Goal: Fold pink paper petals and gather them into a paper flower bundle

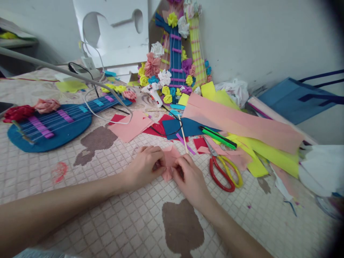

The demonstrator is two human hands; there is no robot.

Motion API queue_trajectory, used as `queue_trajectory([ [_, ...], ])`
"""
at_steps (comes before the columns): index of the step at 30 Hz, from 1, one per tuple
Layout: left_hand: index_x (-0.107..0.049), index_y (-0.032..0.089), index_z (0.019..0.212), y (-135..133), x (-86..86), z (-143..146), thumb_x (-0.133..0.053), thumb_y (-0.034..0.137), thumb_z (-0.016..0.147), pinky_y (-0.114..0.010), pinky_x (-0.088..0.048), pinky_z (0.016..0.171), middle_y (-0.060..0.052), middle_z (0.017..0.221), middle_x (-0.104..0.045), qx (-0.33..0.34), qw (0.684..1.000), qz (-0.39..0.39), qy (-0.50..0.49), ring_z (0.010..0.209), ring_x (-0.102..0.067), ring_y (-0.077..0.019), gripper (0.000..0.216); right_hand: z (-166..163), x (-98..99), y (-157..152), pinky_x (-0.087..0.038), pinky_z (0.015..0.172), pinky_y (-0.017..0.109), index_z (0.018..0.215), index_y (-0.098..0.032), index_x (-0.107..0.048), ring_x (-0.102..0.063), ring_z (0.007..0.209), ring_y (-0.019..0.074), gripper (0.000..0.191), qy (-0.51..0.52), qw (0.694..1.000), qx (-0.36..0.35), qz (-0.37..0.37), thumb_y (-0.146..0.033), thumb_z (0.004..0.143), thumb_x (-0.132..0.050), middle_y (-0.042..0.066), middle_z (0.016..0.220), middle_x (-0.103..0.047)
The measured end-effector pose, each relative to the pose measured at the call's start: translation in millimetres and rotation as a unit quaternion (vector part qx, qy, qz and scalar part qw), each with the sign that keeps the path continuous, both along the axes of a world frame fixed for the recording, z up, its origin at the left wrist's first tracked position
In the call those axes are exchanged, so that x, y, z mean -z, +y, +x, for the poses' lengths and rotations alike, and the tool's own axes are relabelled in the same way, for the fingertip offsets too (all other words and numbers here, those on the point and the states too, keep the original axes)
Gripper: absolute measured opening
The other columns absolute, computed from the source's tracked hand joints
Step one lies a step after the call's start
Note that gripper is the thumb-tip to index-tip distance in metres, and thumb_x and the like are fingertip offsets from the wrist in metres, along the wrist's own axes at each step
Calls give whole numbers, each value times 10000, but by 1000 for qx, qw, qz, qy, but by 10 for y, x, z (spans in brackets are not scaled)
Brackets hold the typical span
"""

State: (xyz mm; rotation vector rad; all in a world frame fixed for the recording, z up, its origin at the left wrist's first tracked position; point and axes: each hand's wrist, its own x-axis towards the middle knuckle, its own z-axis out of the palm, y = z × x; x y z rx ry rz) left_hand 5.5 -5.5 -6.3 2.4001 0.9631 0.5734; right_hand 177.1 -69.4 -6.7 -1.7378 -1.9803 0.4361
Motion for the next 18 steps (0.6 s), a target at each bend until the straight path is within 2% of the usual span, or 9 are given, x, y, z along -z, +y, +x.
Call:
queue_trajectory([
  [10, -557, 173, 725, -14, -32, 6, -575, 128, 748, -340, -353, 761, 0, 770, -582, -2, 1000, 2, 14, 789, -538, -179, 53, 10, 32, -8, -426, 632, 276, 793, -201, -504, -549, 686, 142, 60, -5, 1000, 3, -7, -198, 853, -499, 14, 859, -496],
  [18, -552, 173, 732, -17, -5, 3, -575, 132, 750, -339, -361, 768, -4, 799, -586, -4, 1000, 17, 14, 805, -536, -181, 51, 6, 27, -8, -440, 680, 294, 782, -197, -500, -568, 744, 162, 68, -10, 1000, -1, -5, -185, 848, -488, 25, 866, -504],
])
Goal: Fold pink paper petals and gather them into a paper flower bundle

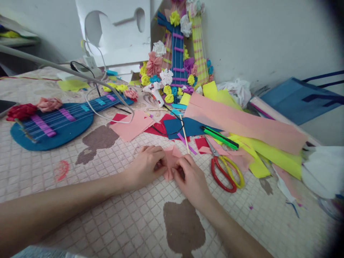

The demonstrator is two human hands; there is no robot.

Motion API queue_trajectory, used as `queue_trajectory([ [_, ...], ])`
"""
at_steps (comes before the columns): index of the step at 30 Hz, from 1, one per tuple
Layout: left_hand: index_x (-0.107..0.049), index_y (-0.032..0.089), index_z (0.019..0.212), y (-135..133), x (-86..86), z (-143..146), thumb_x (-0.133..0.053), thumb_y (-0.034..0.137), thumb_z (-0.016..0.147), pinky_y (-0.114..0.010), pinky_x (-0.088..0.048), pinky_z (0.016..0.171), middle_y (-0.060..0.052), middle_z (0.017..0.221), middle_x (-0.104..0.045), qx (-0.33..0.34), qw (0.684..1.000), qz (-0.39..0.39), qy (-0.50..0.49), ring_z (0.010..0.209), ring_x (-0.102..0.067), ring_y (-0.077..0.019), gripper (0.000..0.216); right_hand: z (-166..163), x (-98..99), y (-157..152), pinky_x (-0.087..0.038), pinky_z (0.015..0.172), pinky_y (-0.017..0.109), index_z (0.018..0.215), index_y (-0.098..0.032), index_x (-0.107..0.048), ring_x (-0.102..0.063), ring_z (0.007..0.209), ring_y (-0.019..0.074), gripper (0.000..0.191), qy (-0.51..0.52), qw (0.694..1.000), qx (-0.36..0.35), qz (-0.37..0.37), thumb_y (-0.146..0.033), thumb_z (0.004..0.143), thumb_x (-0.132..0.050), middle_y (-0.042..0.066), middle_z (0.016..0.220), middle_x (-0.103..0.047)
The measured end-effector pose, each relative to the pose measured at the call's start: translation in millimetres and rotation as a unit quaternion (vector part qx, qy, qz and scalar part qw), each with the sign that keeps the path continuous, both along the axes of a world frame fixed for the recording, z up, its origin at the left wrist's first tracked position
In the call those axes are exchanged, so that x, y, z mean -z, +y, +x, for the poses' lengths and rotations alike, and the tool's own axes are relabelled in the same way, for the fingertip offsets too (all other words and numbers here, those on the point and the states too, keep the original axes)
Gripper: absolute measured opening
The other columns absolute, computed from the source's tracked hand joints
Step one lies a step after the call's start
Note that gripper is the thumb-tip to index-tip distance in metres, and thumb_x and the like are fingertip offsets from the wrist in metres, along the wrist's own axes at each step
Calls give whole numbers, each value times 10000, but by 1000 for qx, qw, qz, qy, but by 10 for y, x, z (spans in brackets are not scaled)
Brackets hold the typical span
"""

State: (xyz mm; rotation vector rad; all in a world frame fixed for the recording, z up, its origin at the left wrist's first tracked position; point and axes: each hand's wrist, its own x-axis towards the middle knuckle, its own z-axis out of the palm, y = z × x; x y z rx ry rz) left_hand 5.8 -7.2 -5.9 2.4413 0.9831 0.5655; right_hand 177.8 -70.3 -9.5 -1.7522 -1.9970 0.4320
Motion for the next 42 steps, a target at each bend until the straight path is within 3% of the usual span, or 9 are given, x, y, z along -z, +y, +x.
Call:
queue_trajectory([
  [29, -566, 179, 797, -9, -9, -29, -560, 196, 815, -359, -357, 807, -21, 895, -570, 27, 999, 12, 18, 875, -528, -196, 25, -10, 25, -6, -443, 666, 287, 774, -210, -495, -566, 726, 160, 75, -20, 999, -1, 27, -187, 842, -472, 27, 854, -521],
  [42, -541, 174, 810, 1, -44, -38, -581, 263, 814, -359, -346, 794, -31, 910, -560, 45, 998, -17, 31, 892, -522, -210, 97, -5, 46, -1, -435, 642, 281, 774, -207, -482, -563, 705, 152, 64, -18, 999, 0, 29, -190, 836, -477, 19, 842, -510],
])
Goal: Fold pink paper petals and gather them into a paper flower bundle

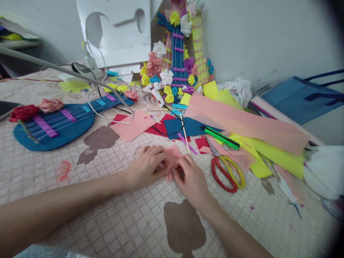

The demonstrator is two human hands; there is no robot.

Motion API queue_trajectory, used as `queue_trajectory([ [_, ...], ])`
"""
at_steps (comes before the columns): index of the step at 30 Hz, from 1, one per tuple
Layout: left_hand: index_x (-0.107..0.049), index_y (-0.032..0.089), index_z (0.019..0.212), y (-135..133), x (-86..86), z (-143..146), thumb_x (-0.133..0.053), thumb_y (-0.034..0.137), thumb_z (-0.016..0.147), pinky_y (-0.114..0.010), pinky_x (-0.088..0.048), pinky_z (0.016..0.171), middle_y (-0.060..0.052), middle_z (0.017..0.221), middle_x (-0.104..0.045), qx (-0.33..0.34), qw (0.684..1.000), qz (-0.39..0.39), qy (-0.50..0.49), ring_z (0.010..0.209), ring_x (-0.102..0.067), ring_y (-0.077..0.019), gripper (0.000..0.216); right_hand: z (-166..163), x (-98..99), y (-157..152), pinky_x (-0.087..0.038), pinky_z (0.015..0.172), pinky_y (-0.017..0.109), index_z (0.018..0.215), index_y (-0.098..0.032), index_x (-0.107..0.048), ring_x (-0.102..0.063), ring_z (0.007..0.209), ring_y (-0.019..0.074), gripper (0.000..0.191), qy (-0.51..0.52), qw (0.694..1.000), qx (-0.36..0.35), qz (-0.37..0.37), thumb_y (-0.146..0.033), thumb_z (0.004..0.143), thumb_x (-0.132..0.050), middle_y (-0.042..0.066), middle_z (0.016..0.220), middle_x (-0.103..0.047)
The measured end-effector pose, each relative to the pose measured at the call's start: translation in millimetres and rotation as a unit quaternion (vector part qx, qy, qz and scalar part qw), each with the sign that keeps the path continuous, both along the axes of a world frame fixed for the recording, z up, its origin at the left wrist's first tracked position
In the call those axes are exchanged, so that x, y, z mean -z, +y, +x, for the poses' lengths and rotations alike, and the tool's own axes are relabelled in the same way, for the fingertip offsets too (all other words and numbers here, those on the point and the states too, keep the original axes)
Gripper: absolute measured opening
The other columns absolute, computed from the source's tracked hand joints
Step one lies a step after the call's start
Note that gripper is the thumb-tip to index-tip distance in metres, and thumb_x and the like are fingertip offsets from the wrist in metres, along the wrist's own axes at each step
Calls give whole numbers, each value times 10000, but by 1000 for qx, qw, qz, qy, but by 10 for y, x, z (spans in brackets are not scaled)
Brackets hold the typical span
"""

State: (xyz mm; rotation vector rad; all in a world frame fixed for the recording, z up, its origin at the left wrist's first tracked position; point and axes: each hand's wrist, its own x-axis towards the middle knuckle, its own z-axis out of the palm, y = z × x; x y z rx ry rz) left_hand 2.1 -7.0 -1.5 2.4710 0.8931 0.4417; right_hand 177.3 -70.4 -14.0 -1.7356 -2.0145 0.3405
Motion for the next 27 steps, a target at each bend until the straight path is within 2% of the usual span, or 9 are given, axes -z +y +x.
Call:
queue_trajectory([
  [18, -549, 180, 833, -30, 21, 11, -547, 198, 798, -365, -345, 797, -40, 926, -565, 2, 999, 37, 8, 902, -514, -214, 40, -26, -1, -33, -462, 631, 285, 866, -204, -500, -585, 746, 161, 45, -21, 1000, -7, -2, -186, 857, -460, 48, 930, -509],
  [27, -546, 195, 901, -15, -3, -26, -592, 292, 805, -371, -339, 811, -47, 1002, -573, 27, 999, 24, 6, 960, -502, -233, 144, -10, -60, -81, -471, 629, 311, 903, -210, -491, -577, 795, 190, 87, -33, 999, -35, -23, -199, 818, -504, 57, 977, -488],
])
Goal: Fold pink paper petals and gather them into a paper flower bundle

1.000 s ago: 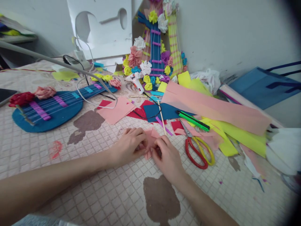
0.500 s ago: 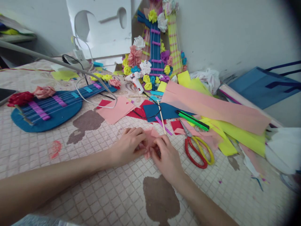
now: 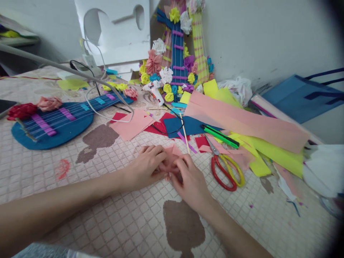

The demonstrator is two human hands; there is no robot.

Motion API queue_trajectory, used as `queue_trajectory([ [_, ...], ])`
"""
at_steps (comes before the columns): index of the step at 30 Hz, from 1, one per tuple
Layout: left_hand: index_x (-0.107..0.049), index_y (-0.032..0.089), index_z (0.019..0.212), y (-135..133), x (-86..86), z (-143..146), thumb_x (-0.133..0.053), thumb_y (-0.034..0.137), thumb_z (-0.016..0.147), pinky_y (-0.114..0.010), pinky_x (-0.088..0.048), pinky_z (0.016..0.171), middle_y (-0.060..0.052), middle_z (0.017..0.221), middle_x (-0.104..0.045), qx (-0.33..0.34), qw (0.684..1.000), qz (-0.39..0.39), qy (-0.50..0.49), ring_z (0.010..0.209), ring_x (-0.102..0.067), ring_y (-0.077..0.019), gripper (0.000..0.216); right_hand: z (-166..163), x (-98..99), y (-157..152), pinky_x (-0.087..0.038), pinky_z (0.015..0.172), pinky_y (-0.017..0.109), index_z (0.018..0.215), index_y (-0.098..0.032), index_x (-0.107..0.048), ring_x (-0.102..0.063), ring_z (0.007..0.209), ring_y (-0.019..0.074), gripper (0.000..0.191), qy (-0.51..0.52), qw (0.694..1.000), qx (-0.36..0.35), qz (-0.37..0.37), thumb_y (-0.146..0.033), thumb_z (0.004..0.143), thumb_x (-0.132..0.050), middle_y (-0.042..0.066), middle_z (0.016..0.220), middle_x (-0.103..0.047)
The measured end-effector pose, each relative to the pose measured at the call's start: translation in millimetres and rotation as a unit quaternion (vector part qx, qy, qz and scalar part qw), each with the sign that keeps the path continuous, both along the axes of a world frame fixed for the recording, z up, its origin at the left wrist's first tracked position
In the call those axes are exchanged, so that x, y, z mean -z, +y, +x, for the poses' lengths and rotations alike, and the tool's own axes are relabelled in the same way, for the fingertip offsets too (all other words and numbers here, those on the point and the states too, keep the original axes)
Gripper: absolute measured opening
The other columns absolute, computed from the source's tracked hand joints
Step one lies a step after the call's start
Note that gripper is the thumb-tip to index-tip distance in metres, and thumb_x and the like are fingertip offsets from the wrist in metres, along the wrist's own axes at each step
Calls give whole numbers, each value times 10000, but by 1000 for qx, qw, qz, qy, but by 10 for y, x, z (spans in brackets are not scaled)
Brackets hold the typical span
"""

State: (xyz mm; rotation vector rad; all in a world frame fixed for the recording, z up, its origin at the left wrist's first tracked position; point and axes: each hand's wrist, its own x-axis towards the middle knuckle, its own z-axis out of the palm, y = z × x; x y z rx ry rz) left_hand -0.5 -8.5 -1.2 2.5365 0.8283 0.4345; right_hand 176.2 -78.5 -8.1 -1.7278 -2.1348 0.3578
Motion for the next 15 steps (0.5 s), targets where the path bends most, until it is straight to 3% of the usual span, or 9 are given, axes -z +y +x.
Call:
queue_trajectory([
  [6, -554, 188, 865, -5, -29, -5, -600, 267, 795, -379, -342, 833, -46, 1003, -562, 3, 1000, -6, 11, 977, -499, -237, 116, 33, -9, 14, -494, 713, 321, 937, -213, -484, -582, 829, 174, 103, 71, 997, -10, -14, -167, 848, -461, 55, 989, -496],
  [15, -548, 189, 898, -17, -14, -5, -607, 313, 787, -383, -343, 832, -56, 1020, -552, -6, 1000, 0, 16, 975, -494, -242, 177, 30, -11, 9, -500, 702, 309, 997, -218, -479, -591, 864, 182, 215, 98, 995, 13, -9, -147, 798, -521, 54, 1027, -505],
])
